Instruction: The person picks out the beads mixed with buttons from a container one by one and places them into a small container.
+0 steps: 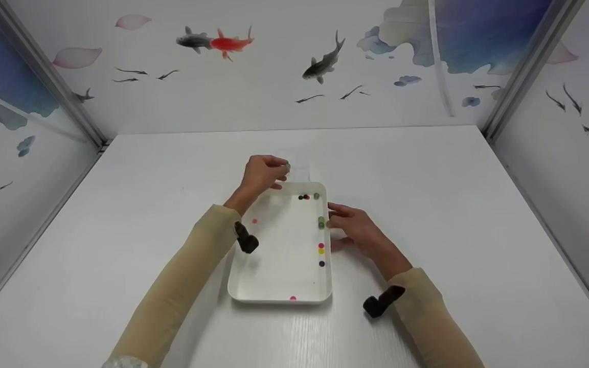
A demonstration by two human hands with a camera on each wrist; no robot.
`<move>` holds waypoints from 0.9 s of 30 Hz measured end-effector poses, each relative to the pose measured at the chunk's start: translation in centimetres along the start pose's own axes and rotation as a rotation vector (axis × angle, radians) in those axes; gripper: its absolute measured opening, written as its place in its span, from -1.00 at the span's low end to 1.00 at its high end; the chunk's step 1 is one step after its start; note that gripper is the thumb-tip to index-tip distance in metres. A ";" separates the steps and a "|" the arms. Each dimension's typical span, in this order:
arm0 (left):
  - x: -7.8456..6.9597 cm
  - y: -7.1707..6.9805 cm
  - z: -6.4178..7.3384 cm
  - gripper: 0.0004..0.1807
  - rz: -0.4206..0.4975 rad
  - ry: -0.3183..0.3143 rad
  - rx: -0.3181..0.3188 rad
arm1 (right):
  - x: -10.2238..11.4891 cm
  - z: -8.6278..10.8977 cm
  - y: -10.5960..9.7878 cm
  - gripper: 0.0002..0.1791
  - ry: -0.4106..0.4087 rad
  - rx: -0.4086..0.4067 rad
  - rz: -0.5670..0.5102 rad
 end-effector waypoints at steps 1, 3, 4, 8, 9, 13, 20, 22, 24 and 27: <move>0.1 0.0 -0.1 -0.80 0.000 -0.004 0.000 | 0.0 0.0 0.0 -0.31 -0.002 0.000 0.005; 0.3 -0.1 -0.3 -0.80 -0.004 -0.016 -0.004 | 0.0 0.1 0.0 -0.31 -0.004 -0.002 0.003; 0.3 -0.2 -0.4 -0.81 -0.008 -0.021 -0.008 | 0.0 0.1 0.0 -0.31 -0.005 -0.001 0.000; 0.5 -0.5 -0.7 -0.81 -0.028 -0.032 -0.022 | 0.0 0.1 0.0 -0.30 -0.009 0.000 -0.005; 0.6 -0.5 -0.8 -0.81 -0.030 -0.034 -0.022 | 0.0 0.1 0.0 -0.31 -0.008 -0.001 -0.007; 0.6 -0.5 -0.9 -0.81 -0.004 -0.033 -0.010 | -0.1 0.0 -0.1 -0.31 -0.005 -0.004 -0.016; 0.9 -0.4 -1.0 -0.79 0.055 -0.020 0.009 | -0.2 -0.1 -0.1 -0.31 0.000 -0.007 -0.031; 0.9 -0.4 -1.0 -0.79 0.061 -0.020 0.006 | -0.2 -0.1 -0.1 -0.32 -0.003 -0.003 -0.036; 0.9 -0.3 -1.0 -0.79 0.064 -0.019 -0.002 | -0.2 -0.1 -0.1 -0.32 -0.007 0.000 -0.042; 1.0 -0.3 -1.1 -0.81 0.067 -0.024 -0.013 | -0.2 -0.1 -0.1 -0.32 -0.013 0.006 -0.048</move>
Point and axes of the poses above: each hand's wrist, its own z-axis away from the middle knuckle, its own y-axis out of the palm, x = y × z, the point moved 4 cm from there along -z, towards the middle knuckle, and after that the axes turned 11 degrees about x, right-handed, at the moved point
